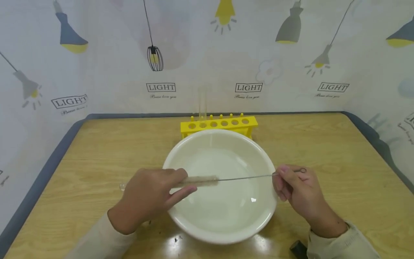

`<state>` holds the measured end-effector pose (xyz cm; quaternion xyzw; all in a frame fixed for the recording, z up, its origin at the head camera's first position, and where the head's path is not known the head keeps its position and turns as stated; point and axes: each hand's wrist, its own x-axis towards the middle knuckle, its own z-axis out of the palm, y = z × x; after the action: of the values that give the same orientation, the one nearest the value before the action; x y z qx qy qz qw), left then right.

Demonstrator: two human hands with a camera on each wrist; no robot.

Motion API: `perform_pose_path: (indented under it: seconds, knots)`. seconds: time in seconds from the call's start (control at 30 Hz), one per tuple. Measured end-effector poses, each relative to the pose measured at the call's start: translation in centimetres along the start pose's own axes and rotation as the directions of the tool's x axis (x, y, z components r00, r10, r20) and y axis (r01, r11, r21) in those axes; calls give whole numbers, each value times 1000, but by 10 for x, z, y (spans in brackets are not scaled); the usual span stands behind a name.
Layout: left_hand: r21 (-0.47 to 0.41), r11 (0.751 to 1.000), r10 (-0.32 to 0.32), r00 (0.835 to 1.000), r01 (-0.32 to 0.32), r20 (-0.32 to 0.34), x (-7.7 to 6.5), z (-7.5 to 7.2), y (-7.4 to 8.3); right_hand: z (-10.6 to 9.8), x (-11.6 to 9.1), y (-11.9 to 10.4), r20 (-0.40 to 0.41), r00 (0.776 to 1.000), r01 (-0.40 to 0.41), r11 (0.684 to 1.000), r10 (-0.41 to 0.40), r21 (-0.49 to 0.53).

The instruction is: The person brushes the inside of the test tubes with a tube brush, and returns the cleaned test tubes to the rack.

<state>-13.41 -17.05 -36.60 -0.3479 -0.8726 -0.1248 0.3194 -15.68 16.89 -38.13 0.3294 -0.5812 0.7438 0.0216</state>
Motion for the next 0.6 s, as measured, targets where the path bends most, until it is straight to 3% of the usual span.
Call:
perform_pose_path:
  seconds: [0.17, 0.6]
  knots:
    - [2, 1000, -3, 1000, 3, 11, 0, -2, -3, -5, -1, 4, -4, 997, 78, 993, -78, 88]
    - [8, 1000, -21, 999, 21, 32, 0, -8, -10, -8, 6, 2, 4, 994, 105, 982, -107, 157]
